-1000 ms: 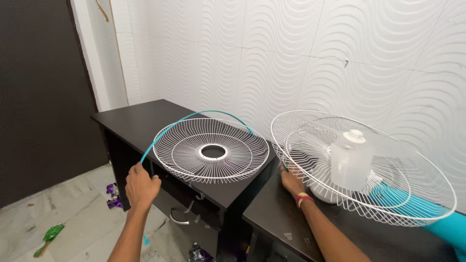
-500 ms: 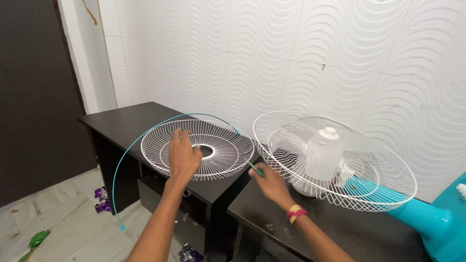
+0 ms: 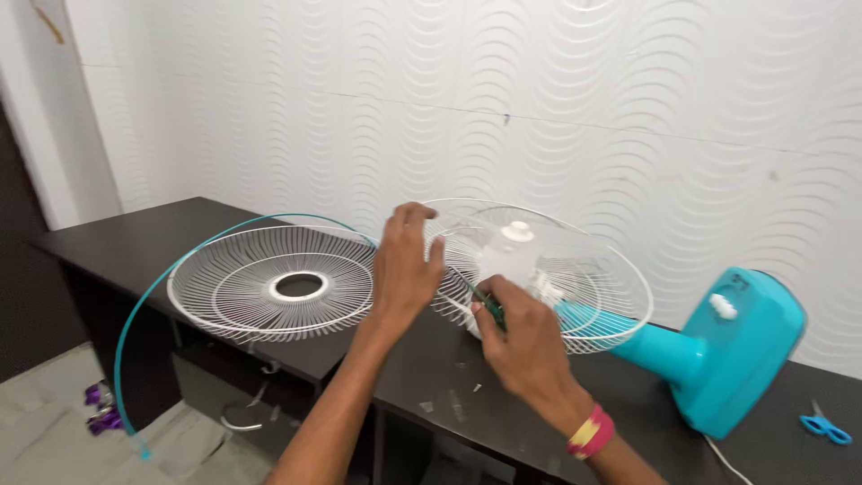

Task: The person disassembles a teal and white table fan on a dark countertop. They remove the front grille, detach the fan blades, and unscrew the rear grille from the motor housing, leaving the components separated on the counter.

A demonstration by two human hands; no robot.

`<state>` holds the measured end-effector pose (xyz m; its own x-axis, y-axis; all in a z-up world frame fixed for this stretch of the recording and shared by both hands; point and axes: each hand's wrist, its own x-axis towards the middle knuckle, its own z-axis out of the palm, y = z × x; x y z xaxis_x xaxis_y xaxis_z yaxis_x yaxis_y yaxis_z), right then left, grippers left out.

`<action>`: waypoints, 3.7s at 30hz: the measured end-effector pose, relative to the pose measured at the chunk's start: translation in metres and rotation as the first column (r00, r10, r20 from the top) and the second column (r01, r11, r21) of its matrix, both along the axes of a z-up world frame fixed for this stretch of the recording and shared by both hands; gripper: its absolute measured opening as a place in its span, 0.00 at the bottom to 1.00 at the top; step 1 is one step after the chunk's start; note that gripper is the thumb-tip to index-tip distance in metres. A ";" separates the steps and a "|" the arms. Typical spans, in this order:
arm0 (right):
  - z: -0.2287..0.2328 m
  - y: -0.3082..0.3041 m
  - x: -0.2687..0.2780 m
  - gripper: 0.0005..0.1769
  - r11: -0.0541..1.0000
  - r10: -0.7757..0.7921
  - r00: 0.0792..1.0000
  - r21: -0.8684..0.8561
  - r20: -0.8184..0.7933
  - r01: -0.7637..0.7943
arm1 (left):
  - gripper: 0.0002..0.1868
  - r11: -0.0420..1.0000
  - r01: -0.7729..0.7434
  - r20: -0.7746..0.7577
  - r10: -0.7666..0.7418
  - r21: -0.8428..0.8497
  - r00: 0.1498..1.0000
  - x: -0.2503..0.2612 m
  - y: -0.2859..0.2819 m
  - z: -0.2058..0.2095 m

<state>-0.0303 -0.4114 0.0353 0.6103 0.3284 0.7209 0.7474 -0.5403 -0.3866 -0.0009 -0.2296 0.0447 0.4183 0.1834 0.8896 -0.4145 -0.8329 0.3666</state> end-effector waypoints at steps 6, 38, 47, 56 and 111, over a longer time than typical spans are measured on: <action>0.017 -0.072 0.039 0.08 0.986 -0.145 0.987 0.090 0.072 0.138 | 0.17 0.988 0.128 -0.176 -0.111 0.086 0.978 0.022 -0.065 0.003; -0.143 -0.180 0.068 0.15 0.940 0.137 0.991 -0.317 0.012 -0.126 | 0.28 0.987 0.002 -0.546 0.088 0.162 0.833 0.021 -0.117 -0.017; -0.124 -0.078 0.087 0.17 0.877 0.296 0.921 -0.310 -0.252 -0.366 | 0.27 0.985 0.002 -0.523 0.090 0.172 0.848 0.026 -0.113 -0.023; -0.129 -0.081 0.076 0.06 0.879 0.162 0.948 -0.396 -0.276 -0.265 | 0.27 0.981 -0.028 -0.531 0.126 0.190 0.838 0.023 -0.118 -0.025; -0.172 -0.514 0.129 0.19 0.571 -0.821 0.487 -0.405 -0.299 0.714 | 0.62 0.883 -0.147 -0.373 -0.035 -0.447 0.927 0.055 -0.221 -0.163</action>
<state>0.0984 -0.9252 -0.1369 0.8945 -0.3245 0.3074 -0.2160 -0.9159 -0.3382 0.0545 -0.4504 -0.1184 0.6675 0.5645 0.4856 -0.1358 -0.5489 0.8248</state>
